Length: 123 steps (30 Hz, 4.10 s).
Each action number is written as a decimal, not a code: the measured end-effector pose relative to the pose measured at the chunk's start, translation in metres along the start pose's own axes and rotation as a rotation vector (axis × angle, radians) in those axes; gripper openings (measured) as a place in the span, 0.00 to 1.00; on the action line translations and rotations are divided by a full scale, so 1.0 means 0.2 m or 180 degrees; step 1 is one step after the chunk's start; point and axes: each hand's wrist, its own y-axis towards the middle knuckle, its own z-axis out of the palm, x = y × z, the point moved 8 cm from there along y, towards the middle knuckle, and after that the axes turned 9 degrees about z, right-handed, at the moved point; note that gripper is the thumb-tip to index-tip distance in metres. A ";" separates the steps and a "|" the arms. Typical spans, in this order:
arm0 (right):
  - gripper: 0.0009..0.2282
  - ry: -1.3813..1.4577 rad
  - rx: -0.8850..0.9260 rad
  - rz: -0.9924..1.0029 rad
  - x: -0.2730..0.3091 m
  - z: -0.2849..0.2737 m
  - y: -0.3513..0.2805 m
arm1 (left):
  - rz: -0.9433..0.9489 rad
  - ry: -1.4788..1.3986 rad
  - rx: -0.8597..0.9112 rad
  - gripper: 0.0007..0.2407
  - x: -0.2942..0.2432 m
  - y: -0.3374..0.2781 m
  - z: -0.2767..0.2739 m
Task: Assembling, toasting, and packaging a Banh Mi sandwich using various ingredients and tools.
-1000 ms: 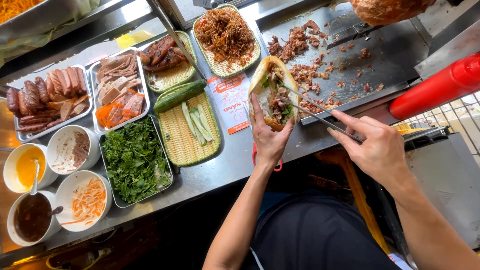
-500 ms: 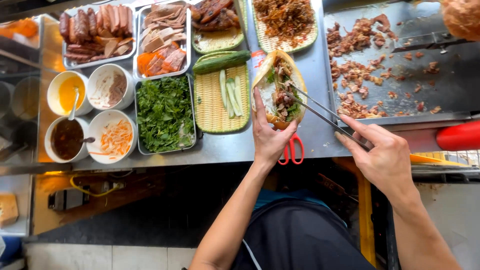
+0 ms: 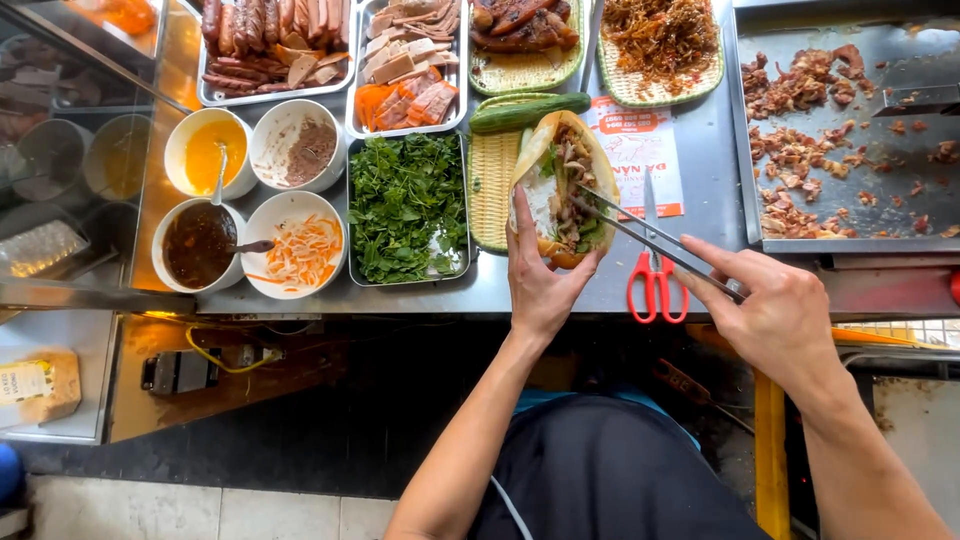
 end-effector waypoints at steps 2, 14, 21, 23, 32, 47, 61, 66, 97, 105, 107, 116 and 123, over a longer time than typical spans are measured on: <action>0.15 0.0046 -0.0146 0.0098 0.06 0.02 -0.03 | 0.0127 -0.0027 0.0008 0.48 0.01 -0.02 -0.06; 0.22 0.1149 0.0381 0.0797 0.35 0.17 -0.10 | 0.0065 -0.0294 -0.0103 0.48 0.13 -0.04 -0.44; 0.12 0.1541 0.0886 0.0465 0.59 0.54 0.00 | -0.0079 0.0145 -0.0746 0.47 0.15 -0.20 -1.03; 0.15 0.0837 0.0759 0.0325 0.71 0.65 0.05 | -0.0171 0.0072 -0.1073 0.47 0.15 -0.29 -1.23; 0.20 -0.0940 0.0948 -0.1471 1.27 1.51 0.26 | -0.1010 -0.0304 -0.2223 0.52 0.45 -0.58 -1.94; 0.16 0.0026 0.1171 -0.0824 1.46 1.02 0.18 | -0.0232 0.0549 -0.1942 0.49 0.62 -0.41 -1.90; 0.17 0.0265 0.0631 -0.1530 1.73 1.01 0.00 | -0.0243 0.0863 -0.1581 0.51 0.48 -0.24 -1.72; 0.18 0.0111 0.0512 -0.1582 1.69 1.03 -0.06 | -0.0312 0.0909 -0.1684 0.52 0.47 -0.26 -1.74; 0.20 0.0842 0.0539 -0.1032 1.49 1.00 -0.04 | -0.0705 -0.0018 -0.1868 0.42 0.54 -0.44 -1.84; 0.19 0.0116 -0.0281 -0.0619 0.56 1.52 0.23 | -0.0626 0.0508 -0.2178 0.33 0.59 -0.51 -2.02; 0.18 -0.0462 -0.0779 -0.1169 0.49 1.61 0.22 | -0.0676 0.0295 -0.2216 0.33 0.56 -0.52 -2.07; 0.30 0.2973 0.1817 0.0055 1.43 1.99 0.28 | -0.1234 -0.0961 -0.2346 0.28 0.58 -0.65 -2.14; 0.13 0.2669 0.1550 -0.0480 1.88 2.01 0.40 | -0.1331 -0.1204 -0.2294 0.29 0.54 -0.68 -2.19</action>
